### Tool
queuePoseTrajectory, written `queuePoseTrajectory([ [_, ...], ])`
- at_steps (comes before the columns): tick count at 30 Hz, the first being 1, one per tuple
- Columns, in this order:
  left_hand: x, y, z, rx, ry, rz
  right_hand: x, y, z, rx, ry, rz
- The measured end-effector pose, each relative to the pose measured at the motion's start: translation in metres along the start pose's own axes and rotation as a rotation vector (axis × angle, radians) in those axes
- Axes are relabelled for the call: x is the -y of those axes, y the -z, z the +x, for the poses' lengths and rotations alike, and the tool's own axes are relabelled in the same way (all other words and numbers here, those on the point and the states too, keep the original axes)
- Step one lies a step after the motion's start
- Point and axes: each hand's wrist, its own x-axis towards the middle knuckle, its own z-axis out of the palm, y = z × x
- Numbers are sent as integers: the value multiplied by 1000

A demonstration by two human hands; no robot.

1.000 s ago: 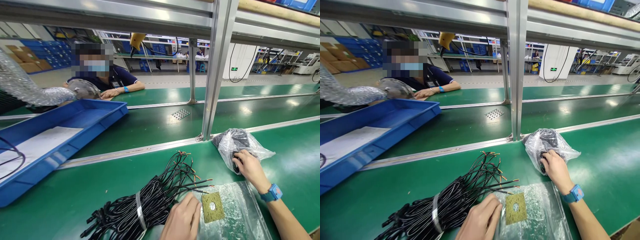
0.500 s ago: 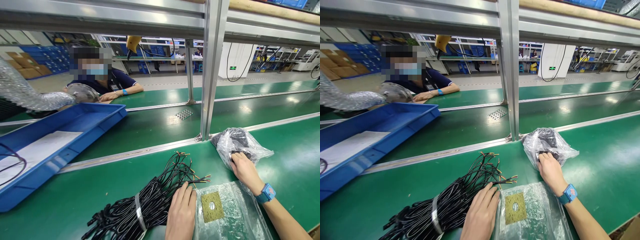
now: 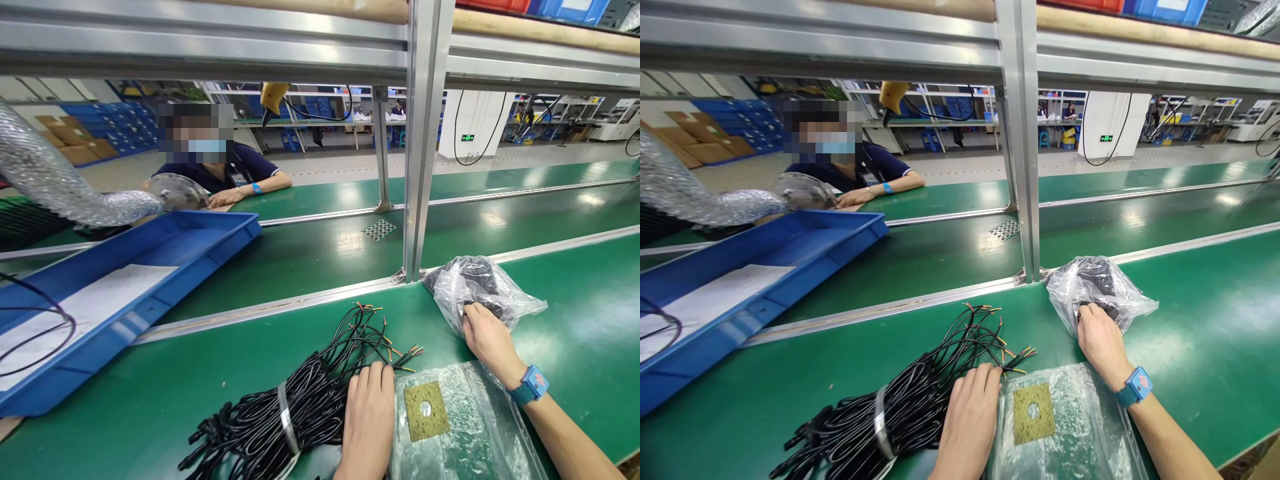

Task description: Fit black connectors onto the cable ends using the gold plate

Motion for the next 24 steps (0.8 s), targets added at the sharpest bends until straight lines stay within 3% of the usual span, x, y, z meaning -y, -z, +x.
queuePoseTrajectory([
  [5,0,1,2,-66,13,-5,2,2,0,-110,-18,112],
  [9,1,2,2,-112,-12,-152,4,7,1,-181,-19,226],
  [16,2,10,2,-282,-112,-334,9,12,1,-185,-29,299],
  [21,2,17,1,-165,-278,-457,9,15,0,-209,-6,334],
  [24,4,16,-2,-64,-308,-423,12,21,-1,-244,60,387],
])
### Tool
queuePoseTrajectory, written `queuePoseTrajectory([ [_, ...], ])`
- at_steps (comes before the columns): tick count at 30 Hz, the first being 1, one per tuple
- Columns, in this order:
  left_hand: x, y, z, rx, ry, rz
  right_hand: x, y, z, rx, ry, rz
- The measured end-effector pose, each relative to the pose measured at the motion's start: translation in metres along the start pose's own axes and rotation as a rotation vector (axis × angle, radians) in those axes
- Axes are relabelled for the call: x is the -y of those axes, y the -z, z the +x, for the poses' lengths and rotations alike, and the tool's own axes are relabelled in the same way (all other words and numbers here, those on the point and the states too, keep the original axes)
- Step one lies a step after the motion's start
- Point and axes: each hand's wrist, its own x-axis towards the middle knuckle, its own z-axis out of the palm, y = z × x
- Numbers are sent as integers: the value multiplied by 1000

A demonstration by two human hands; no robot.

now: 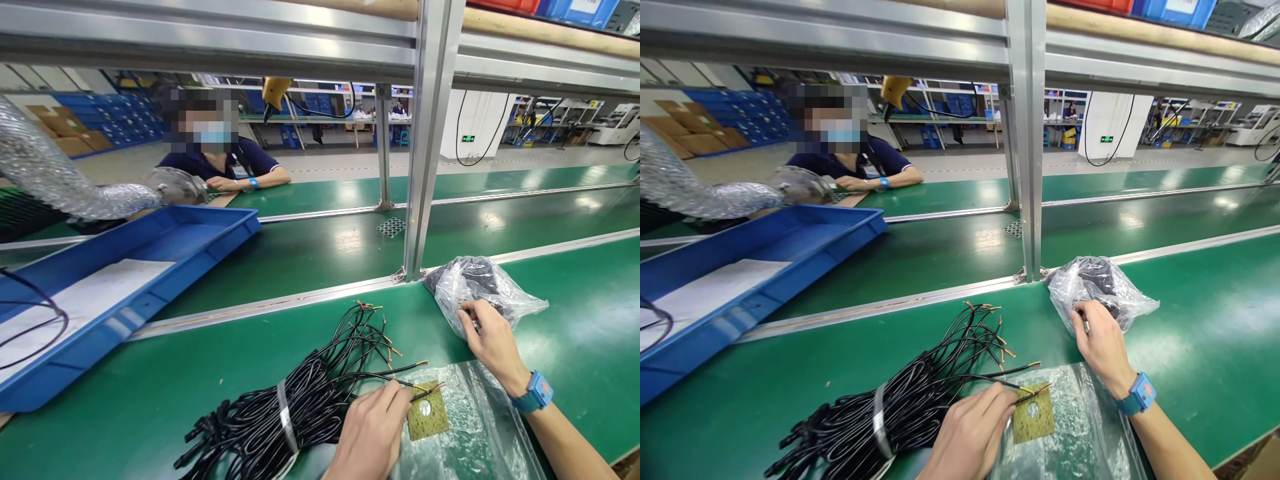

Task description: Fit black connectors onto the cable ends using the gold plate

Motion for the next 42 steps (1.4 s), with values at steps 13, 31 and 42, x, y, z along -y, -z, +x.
queuePoseTrajectory([
  [13,-4,11,1,236,112,86,36,4,-17,483,362,408],
  [31,-5,8,0,375,216,199,47,2,-22,714,435,494],
  [42,-7,10,5,398,152,321,48,-3,-25,719,464,483],
])
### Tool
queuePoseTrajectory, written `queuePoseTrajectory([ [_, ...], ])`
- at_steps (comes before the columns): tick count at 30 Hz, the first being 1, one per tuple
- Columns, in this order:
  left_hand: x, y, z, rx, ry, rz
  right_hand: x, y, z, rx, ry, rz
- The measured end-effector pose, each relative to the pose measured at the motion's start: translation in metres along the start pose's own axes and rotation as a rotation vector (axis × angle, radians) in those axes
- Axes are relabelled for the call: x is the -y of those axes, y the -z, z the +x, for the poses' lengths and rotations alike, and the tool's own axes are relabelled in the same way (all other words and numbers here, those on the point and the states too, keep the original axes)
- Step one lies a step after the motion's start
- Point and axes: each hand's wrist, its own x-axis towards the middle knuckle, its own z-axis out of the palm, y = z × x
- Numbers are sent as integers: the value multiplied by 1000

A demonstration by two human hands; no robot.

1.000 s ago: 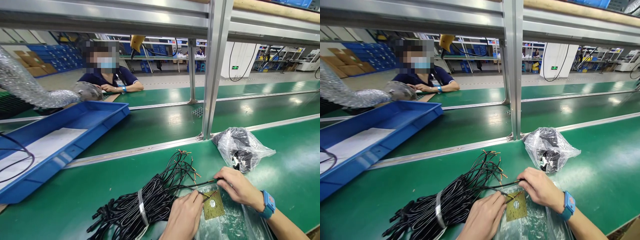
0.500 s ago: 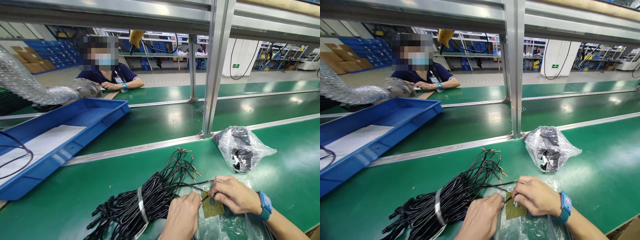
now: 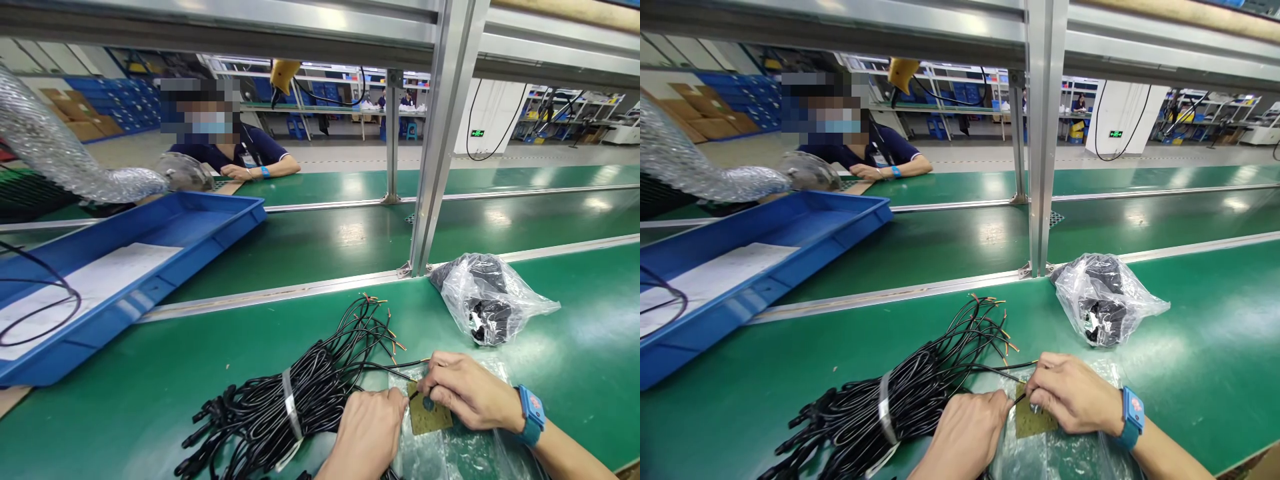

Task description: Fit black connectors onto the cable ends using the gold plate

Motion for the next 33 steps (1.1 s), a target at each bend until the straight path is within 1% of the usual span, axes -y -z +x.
queuePoseTrajectory([
  [4,0,-1,3,16,3,-11,-3,-1,0,17,-35,-39],
  [9,0,-1,1,-4,16,-60,-5,1,0,-76,-114,-139],
  [11,1,-2,-1,-8,27,-81,-4,3,0,-97,-101,-124],
  [14,1,-3,-3,-27,30,-110,-1,4,0,-95,-55,-95],
  [22,3,2,-4,-120,-69,-185,0,1,-1,-65,-1,-63],
  [28,5,1,-4,-121,-119,-201,-1,1,-2,-56,-5,-38],
  [33,6,3,-4,-114,-118,-236,-2,2,-1,-68,-9,-46],
])
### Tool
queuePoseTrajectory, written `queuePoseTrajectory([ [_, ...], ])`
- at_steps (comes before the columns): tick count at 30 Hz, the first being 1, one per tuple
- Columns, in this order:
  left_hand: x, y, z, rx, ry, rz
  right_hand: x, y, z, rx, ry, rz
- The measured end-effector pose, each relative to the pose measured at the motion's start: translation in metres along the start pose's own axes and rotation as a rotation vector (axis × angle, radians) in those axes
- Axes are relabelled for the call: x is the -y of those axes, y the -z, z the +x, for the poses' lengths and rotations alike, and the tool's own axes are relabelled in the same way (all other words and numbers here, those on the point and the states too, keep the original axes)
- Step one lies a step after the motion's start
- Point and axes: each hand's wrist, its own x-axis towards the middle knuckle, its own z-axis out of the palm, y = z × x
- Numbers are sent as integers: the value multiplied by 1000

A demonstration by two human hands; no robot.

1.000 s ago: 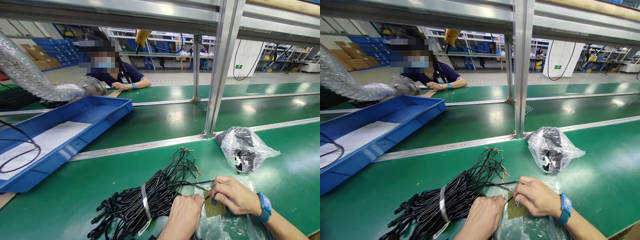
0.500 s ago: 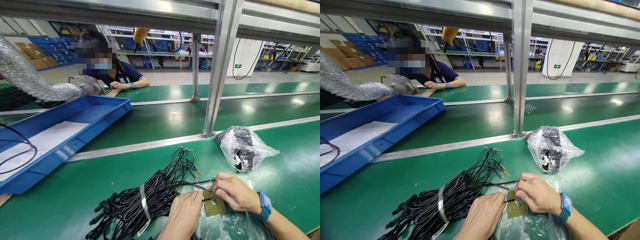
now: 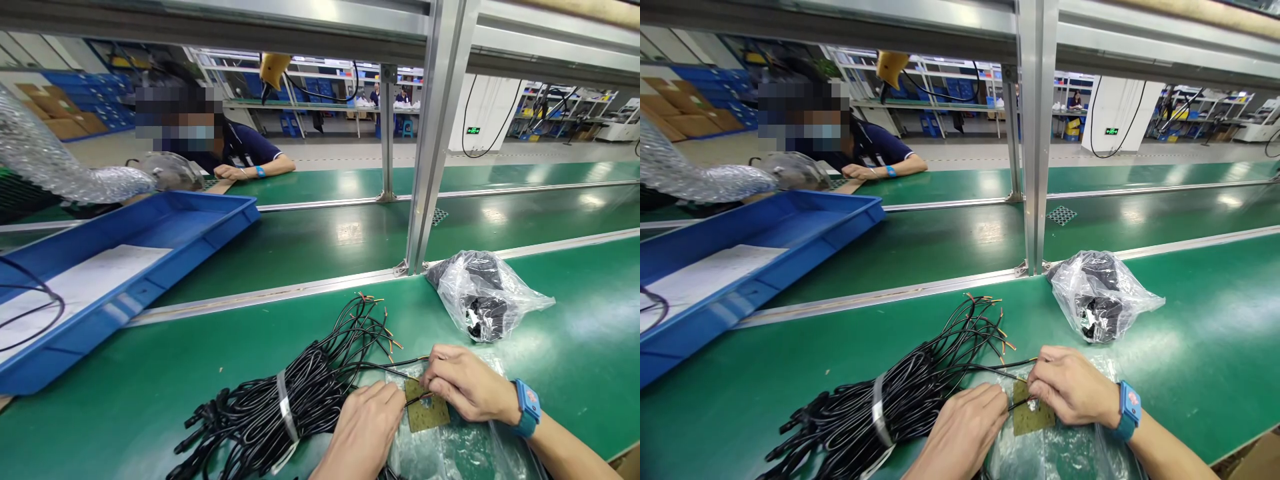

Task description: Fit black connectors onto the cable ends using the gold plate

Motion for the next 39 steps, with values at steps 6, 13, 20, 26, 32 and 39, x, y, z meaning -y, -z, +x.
queuePoseTrajectory([
  [6,-2,-1,-5,-24,33,-26,-1,2,0,-41,-6,-37],
  [13,-1,-8,-4,-70,38,2,0,4,0,-54,-2,-35],
  [20,-3,-10,0,-97,27,131,1,2,0,-54,-3,-55],
  [26,-2,-14,3,-59,21,210,-2,0,1,-86,-22,-83],
  [32,-3,-10,3,-105,56,140,-2,1,0,-132,-66,-30],
  [39,-3,-9,2,-307,93,-15,4,16,1,-5,-129,253],
])
